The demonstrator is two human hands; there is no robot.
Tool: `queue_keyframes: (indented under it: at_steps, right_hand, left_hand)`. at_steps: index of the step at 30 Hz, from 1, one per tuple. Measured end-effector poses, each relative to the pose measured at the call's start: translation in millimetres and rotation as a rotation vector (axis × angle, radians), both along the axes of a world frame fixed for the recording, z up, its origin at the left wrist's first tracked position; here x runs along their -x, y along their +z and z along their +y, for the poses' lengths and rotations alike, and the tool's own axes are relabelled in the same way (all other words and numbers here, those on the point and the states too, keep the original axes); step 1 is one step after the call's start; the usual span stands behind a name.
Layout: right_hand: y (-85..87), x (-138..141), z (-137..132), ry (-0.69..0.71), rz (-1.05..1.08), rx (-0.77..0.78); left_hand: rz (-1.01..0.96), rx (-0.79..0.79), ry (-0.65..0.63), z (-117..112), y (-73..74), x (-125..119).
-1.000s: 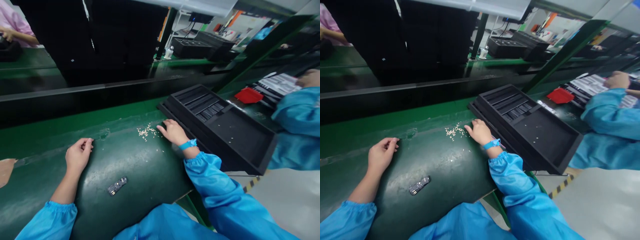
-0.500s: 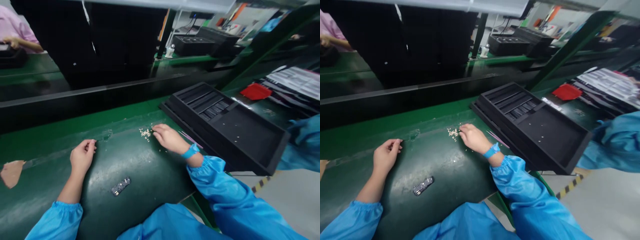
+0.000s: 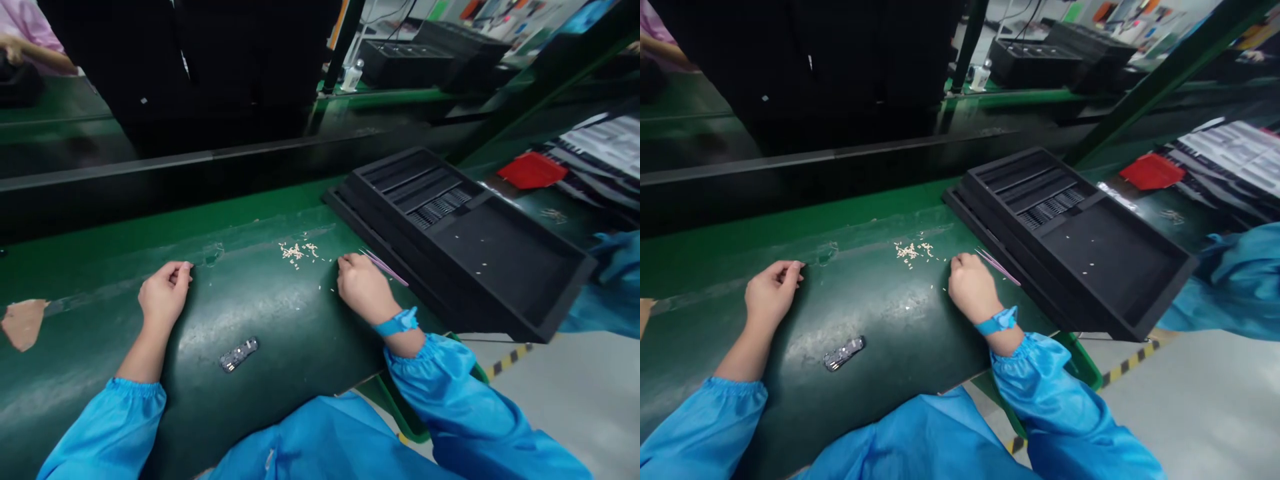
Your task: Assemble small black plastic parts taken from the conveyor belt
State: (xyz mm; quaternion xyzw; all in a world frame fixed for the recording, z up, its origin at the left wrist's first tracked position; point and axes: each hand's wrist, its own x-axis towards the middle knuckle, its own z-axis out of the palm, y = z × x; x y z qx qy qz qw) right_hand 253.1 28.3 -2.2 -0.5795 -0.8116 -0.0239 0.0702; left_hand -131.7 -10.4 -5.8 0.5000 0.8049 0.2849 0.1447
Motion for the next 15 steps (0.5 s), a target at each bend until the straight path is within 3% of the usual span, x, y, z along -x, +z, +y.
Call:
queue_keyframes:
  at_steps: [4, 7, 11, 15]
  right_hand:
    - [1.6, 7.1, -10.4, 0.161, 0.112, 0.031]
    - [11.1, -15.5, -31.8, 0.149, 0.205, 0.015]
    - [11.9, -40.7, -62.6, 0.248, 0.216, 0.181]
    - [-2.9, -10.1, -44.7, 0.334, 0.307, 0.142]
  left_hand:
    - [0.038, 0.001, 0.006, -0.4, 1.6, -3.0]
    - [0.008, -0.015, -0.014, -1.5, 1.8, -4.7]
    - [0.083, 0.055, 0.037, 4.8, 4.9, -8.1]
    - [0.150, 0.086, 0.058, 7.9, 4.5, -5.9]
